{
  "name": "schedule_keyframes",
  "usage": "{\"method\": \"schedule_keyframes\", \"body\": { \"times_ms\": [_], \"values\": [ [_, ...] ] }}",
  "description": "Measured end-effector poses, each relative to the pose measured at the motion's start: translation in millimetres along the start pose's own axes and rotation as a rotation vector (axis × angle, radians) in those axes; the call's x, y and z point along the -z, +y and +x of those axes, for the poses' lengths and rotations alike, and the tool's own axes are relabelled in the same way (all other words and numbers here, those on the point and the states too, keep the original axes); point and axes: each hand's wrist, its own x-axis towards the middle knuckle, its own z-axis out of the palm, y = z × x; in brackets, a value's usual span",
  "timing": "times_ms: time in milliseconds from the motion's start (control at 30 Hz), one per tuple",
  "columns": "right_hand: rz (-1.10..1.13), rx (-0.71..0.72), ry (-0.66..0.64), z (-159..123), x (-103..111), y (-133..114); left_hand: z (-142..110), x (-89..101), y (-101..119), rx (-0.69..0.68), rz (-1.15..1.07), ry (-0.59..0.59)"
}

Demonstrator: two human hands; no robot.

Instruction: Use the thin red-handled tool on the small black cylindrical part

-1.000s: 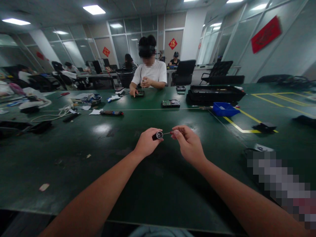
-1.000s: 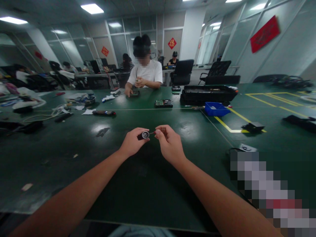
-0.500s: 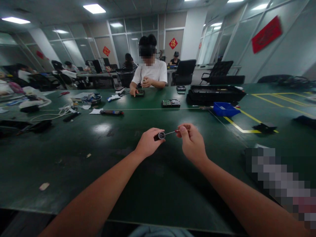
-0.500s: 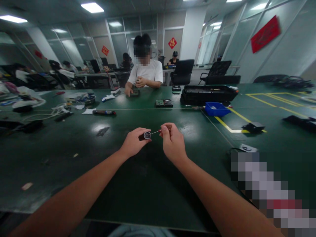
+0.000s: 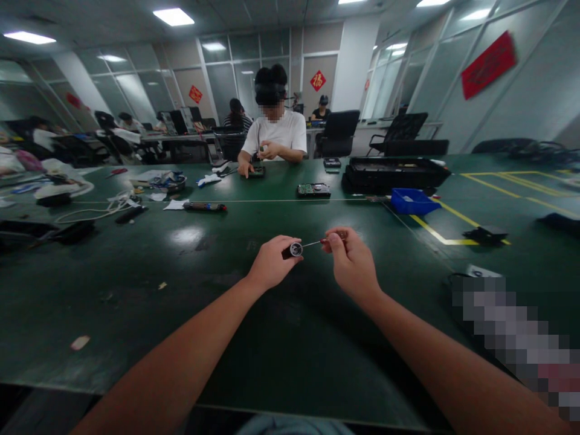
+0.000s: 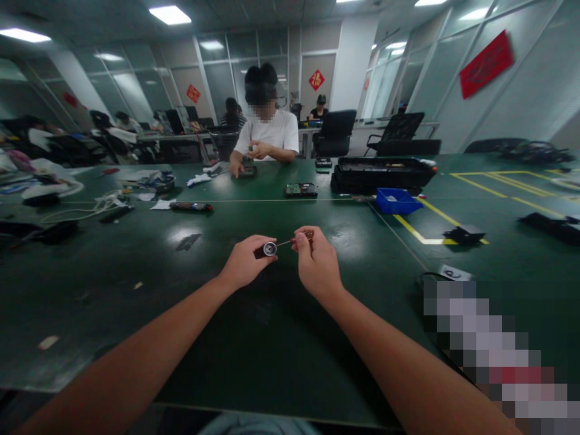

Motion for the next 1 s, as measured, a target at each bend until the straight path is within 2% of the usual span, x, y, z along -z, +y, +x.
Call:
{"method": "schedule_keyframes", "body": {
  "times_ms": [233,500,600,767,933,1000],
  "values": [
    [-0.027,0.039,-0.051,-1.3,-0.2,3.0,0.2,-1.0,-1.6,0.003,0.005,0.002],
    [-0.033,0.025,-0.031,-0.5,-0.2,1.2,-0.5,-1.6,-2.2,0.001,0.010,-0.006],
    [-0.108,0.055,-0.066,0.0,2.2,-0.2,-1.2,-0.9,-2.3,0.004,0.009,-0.017],
    [-0.294,0.124,-0.012,-1.0,4.8,2.1,-1.6,-0.5,-2.4,0.005,-0.005,-0.024],
    [-0.322,0.155,-0.027,-1.9,3.3,3.9,-1.6,-1.6,-2.5,0.005,-0.017,-0.013],
    [-0.283,0.174,-0.074,-2.3,3.2,1.8,-1.7,-1.5,-2.6,0.003,-0.013,-0.014]
  ]
}}
